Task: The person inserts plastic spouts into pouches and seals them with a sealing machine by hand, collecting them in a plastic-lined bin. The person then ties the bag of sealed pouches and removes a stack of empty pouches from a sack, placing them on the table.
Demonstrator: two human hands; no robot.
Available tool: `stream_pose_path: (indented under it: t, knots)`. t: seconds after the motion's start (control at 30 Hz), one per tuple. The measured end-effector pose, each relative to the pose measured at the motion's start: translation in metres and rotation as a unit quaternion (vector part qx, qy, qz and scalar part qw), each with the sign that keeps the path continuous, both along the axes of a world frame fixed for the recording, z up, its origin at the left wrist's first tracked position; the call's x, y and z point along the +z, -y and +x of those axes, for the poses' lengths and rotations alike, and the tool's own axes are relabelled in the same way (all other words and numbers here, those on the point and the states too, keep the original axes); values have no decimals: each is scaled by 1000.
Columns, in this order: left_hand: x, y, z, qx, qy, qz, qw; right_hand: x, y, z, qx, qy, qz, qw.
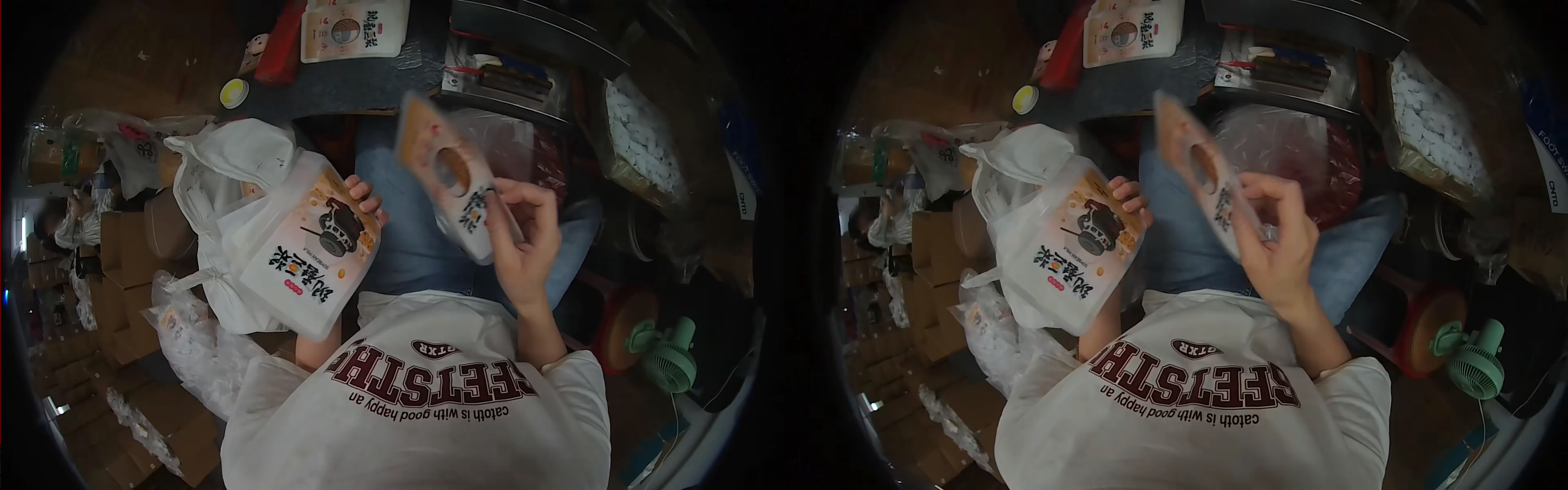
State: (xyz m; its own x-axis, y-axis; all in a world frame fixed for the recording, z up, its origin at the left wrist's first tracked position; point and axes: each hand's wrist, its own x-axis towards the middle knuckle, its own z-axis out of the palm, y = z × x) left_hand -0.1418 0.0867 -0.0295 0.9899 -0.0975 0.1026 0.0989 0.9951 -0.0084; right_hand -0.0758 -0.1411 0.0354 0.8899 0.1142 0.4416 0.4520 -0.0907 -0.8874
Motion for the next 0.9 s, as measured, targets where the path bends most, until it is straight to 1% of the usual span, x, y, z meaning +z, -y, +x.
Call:
stream_pose_path:
  t: [0.07,0.1,0.13,0.17,0.2,0.23,0.27,0.3,0.33,0.4,0.43,0.47,0.53,0.57,0.6,0.63,0.67,0.7,0.77,0.8,0.83,0.87,0.9]
  knots:
    - [6,2,-5,74,-103,100,987,1,-15,-2,132,-102,44,985]
    - [1,3,-8,73,-101,100,987,-2,-21,0,173,-131,50,975]
    - [-11,2,-12,106,-130,251,953,-5,-26,2,173,-129,49,975]
    - [-24,-2,-15,138,-157,395,894,-9,-31,3,212,-183,82,957]
    - [-27,-22,-11,13,-30,307,951,-11,-35,5,251,-236,114,932]
    - [-35,-20,-14,37,-65,373,925,-14,-28,9,276,-200,66,938]
    - [-36,-12,-15,61,-100,436,892,-11,-28,8,279,-199,64,937]
    - [-29,-4,-13,54,-140,352,924,-6,-26,5,282,-183,38,941]
    - [-25,4,-8,55,-140,351,924,0,-24,1,283,-168,12,944]
    - [-22,14,1,131,-162,301,931,12,-24,-12,291,-105,-69,948]
    - [-58,-6,0,16,-73,142,987,14,-26,-19,298,-88,-76,947]
    - [-57,-8,5,15,-75,142,987,18,-27,-23,297,-90,-76,948]
    - [-54,-12,10,45,48,287,956,27,-28,-28,350,-13,-109,930]
    - [-31,-5,-3,79,-128,348,925,25,-29,-30,361,16,-104,927]
    - [-38,-8,0,78,-130,348,925,27,-27,-31,362,14,-103,927]
    - [-50,-14,8,103,-1,328,939,32,-24,-30,398,9,-122,909]
    - [-53,-16,12,125,128,302,936,35,-21,-29,433,4,-142,890]
    - [-54,-17,10,126,127,302,936,31,-19,-26,433,4,-142,890]
    - [-52,-19,10,146,113,324,928,15,-17,-14,555,-85,-19,827]
    - [-44,-17,12,145,113,323,928,2,-21,-13,555,-86,-21,827]
    - [-36,-16,13,171,141,350,910,-15,-27,-14,460,-198,26,865]
    - [-26,-15,13,198,168,377,889,-33,-31,-14,356,-304,71,881]
    - [-19,-18,11,200,167,376,889,-53,-35,-11,358,-305,69,880]
